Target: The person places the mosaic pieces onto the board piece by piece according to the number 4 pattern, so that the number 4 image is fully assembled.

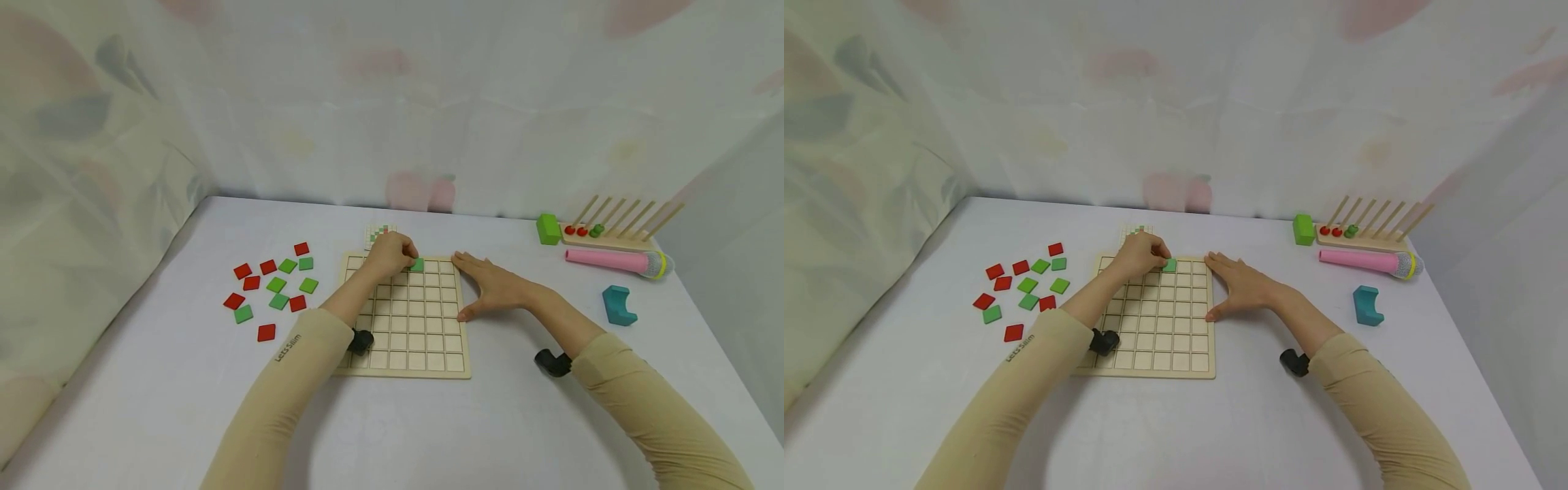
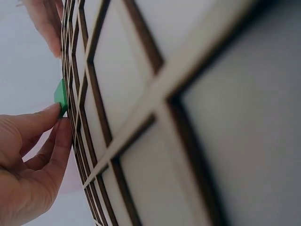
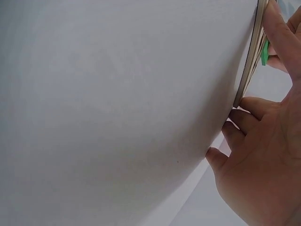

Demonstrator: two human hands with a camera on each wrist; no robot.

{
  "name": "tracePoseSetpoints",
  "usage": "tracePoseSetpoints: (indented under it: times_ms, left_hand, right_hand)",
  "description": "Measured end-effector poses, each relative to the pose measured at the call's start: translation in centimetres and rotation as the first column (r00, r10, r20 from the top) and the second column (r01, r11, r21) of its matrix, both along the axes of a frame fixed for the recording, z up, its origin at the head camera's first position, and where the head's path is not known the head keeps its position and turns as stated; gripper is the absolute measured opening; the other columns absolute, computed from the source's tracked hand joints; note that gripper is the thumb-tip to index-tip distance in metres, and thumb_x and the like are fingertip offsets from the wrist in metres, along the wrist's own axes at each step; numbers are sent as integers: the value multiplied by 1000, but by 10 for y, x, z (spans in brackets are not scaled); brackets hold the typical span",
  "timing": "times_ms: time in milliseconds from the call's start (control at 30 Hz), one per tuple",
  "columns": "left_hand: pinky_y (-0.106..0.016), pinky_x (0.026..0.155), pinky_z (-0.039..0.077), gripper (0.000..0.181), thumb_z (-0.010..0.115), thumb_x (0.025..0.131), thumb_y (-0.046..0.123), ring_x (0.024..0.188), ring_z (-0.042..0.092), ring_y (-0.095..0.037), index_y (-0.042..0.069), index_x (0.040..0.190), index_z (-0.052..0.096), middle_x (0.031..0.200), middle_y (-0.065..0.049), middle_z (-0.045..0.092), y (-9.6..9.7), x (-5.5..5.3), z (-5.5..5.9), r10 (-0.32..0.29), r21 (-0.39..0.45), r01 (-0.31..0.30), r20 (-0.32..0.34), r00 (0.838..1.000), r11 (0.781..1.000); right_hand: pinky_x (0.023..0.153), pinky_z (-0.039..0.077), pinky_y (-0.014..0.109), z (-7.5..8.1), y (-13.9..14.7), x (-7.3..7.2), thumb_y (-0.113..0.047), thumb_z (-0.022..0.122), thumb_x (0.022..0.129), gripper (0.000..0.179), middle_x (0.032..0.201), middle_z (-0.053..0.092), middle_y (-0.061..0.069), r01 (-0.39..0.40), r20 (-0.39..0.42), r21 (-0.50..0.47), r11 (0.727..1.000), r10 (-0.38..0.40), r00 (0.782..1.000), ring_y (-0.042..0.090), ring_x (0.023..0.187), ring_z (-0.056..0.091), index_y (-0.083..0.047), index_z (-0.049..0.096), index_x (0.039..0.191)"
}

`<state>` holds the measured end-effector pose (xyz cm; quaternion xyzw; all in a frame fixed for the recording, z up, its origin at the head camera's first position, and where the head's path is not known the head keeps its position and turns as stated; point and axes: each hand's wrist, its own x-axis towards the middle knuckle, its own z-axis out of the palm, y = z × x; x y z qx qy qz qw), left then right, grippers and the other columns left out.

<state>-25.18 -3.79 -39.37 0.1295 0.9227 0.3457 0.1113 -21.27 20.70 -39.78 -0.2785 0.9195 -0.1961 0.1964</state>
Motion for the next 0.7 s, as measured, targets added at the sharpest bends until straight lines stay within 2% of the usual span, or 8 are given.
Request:
tracePoseSetpoints:
  times_ms: [233, 433, 600, 700]
  left_hand:
    - [-37, 90, 55, 11, 69, 90, 8, 101, 68, -26, 6, 100, 74, 105, -11, 74, 0, 0, 1, -36, -45, 35, -21, 999, 998]
    - [-36, 90, 54, 20, 70, 89, 7, 100, 66, -26, 6, 109, 72, 107, -12, 71, -2, 1, 5, -59, -33, 59, -18, 998, 998]
    - [-40, 97, 51, 26, 70, 90, 9, 107, 61, -28, 5, 115, 69, 113, -13, 67, -11, 0, 13, -67, -13, 66, -23, 998, 998]
    - [-40, 97, 51, 28, 69, 91, 11, 110, 60, -28, 5, 118, 68, 115, -13, 66, -21, -3, 20, -63, 9, 63, -27, 998, 998]
  right_hand:
    - [123, 9, 63, 0, 0, 1, -53, 81, 73, 119, 166, 12, 20, 5, -1, -9, 1000, -5, 1000, 39, 155, 9, 1, 16, 157]
    - [123, 9, 62, -2, 0, 1, -54, 81, 72, 120, 166, 12, 19, 9, -6, 5, 1000, -9, 1000, 37, 156, 9, -1, 16, 157]
    - [124, 9, 61, -3, -1, 0, -55, 82, 72, 120, 167, 11, 16, 13, 3, 6, 1000, -13, 1000, 34, 157, 7, -3, 15, 157]
    - [124, 9, 61, -2, -1, 0, -55, 81, 72, 120, 167, 11, 17, 11, -2, 9, 1000, -11, 1000, 34, 156, 8, -2, 16, 157]
